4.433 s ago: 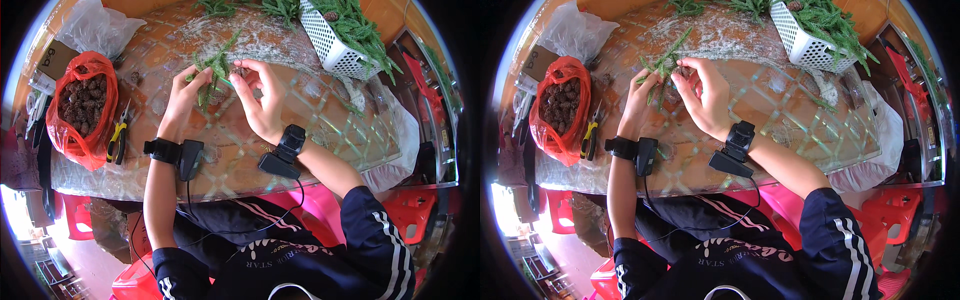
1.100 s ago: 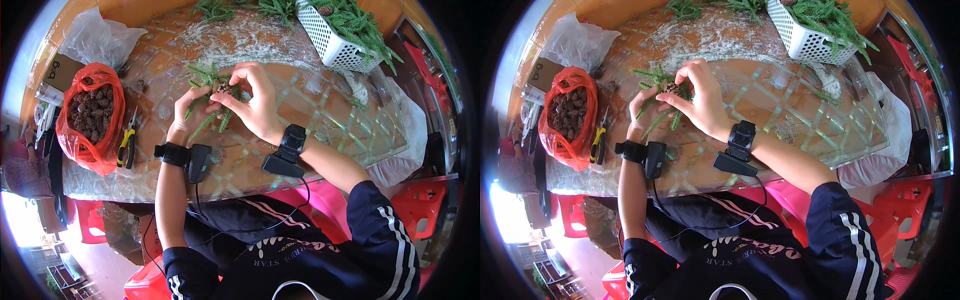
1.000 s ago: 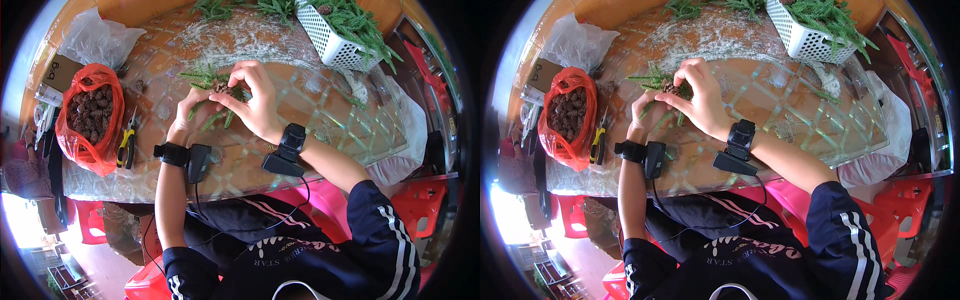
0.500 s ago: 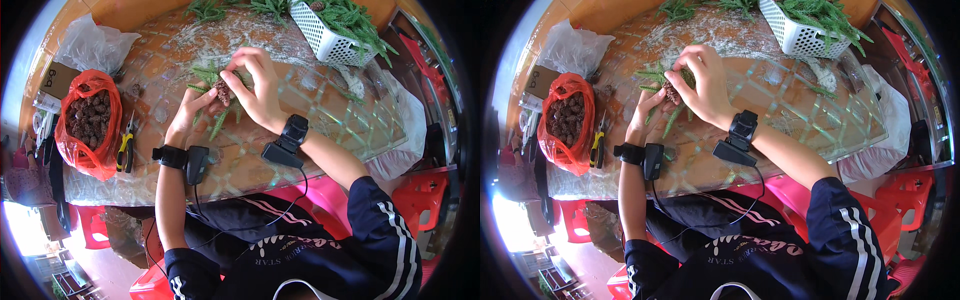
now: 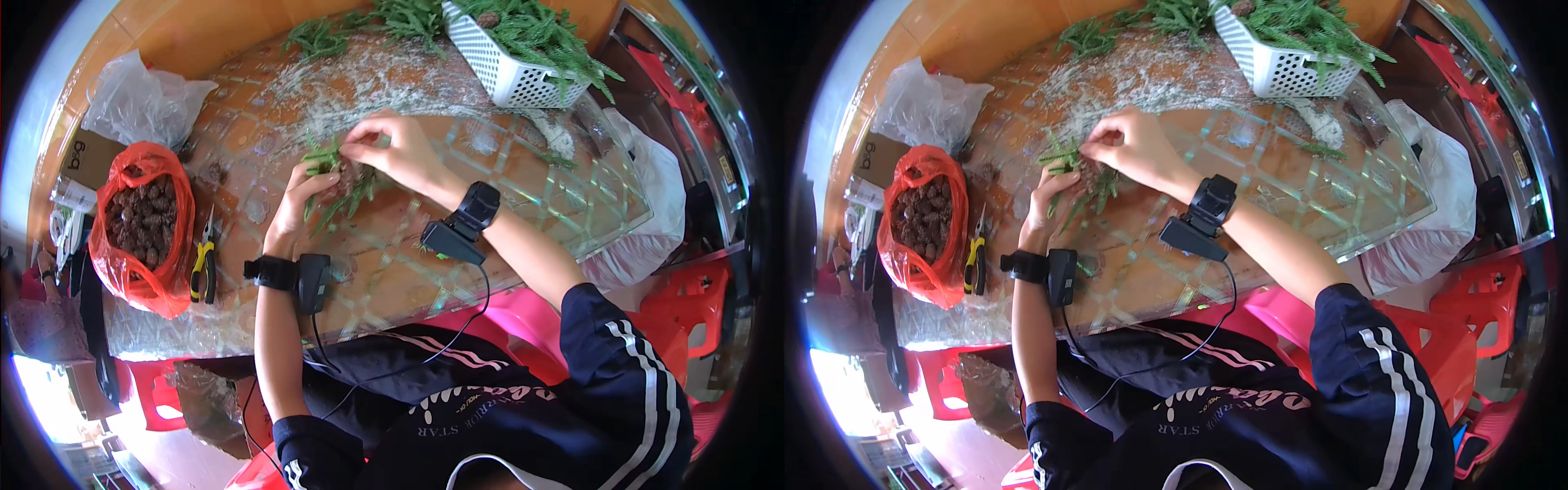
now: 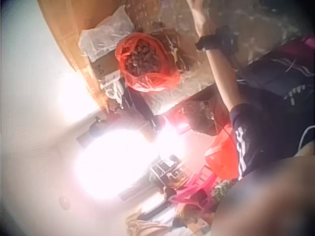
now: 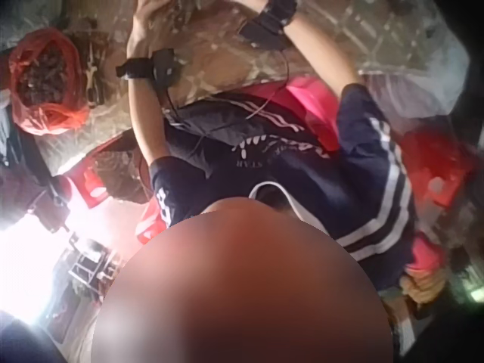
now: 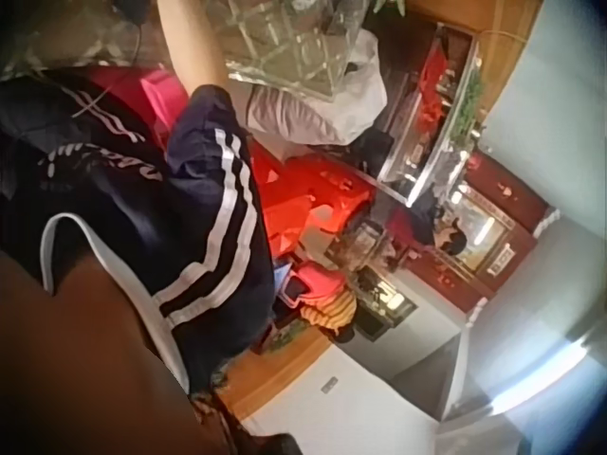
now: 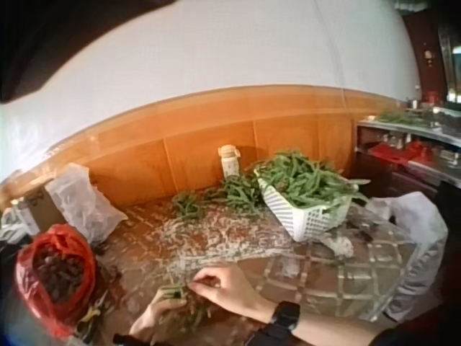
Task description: Trimming small green plant branches using pliers and placing them into containers or bags.
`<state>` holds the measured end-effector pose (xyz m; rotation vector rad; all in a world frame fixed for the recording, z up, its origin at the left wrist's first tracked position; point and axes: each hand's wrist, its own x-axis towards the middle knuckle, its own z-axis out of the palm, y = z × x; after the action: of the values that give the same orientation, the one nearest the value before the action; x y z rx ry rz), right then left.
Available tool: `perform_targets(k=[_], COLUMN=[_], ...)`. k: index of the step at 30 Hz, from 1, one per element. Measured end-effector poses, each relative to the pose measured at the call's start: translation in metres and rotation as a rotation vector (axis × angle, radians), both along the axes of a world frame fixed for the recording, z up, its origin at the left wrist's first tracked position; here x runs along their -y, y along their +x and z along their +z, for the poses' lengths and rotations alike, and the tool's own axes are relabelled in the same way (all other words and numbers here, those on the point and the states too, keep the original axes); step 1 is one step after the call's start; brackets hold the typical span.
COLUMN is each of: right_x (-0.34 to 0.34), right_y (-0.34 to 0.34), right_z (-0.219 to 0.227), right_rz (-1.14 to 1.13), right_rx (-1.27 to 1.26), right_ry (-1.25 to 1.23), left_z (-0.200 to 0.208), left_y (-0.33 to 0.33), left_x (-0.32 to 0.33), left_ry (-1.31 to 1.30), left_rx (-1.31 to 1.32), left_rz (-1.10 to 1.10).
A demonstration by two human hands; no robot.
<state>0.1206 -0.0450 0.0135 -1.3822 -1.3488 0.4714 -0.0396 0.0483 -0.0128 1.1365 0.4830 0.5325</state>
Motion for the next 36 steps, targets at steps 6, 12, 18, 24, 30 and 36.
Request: perform_targets(k=[6, 12, 18, 24, 30, 36], right_x=[-0.002, 0.004, 0.003, 0.002, 0.008, 0.010], right_y=[-0.002, -0.007, -0.008, 0.007, 0.012, 0.020], right_z=[-0.005, 0.000, -0.002, 0.007, 0.020, 0.020], right_rz=[0.112, 0.156, 0.179, 0.239, 0.321, 0.348], right_rx=[-0.373, -0.865, -0.766, -0.347, -0.216, -0.151], right_ry=[-0.105, -0.282, -0.107, 0.019, -0.062, -0.059], left_z=[-0.012, 0.001, -0.005, -0.007, -0.014, 0.002], left_y=[-0.007, -0.002, -0.003, 0.001, -0.001, 0.002], left_x=[-0.013, 0.003, -0.005, -0.008, -0.016, 0.002], left_ry=[0.020, 0.015, 0.011, 0.076, 0.003, 0.137], left_rx=[0.009, 0.032, 0.093, 0.110, 0.350, 0.143], left_rz=[-0.072, -0.074, -0.186, -0.235, -0.482, -0.324])
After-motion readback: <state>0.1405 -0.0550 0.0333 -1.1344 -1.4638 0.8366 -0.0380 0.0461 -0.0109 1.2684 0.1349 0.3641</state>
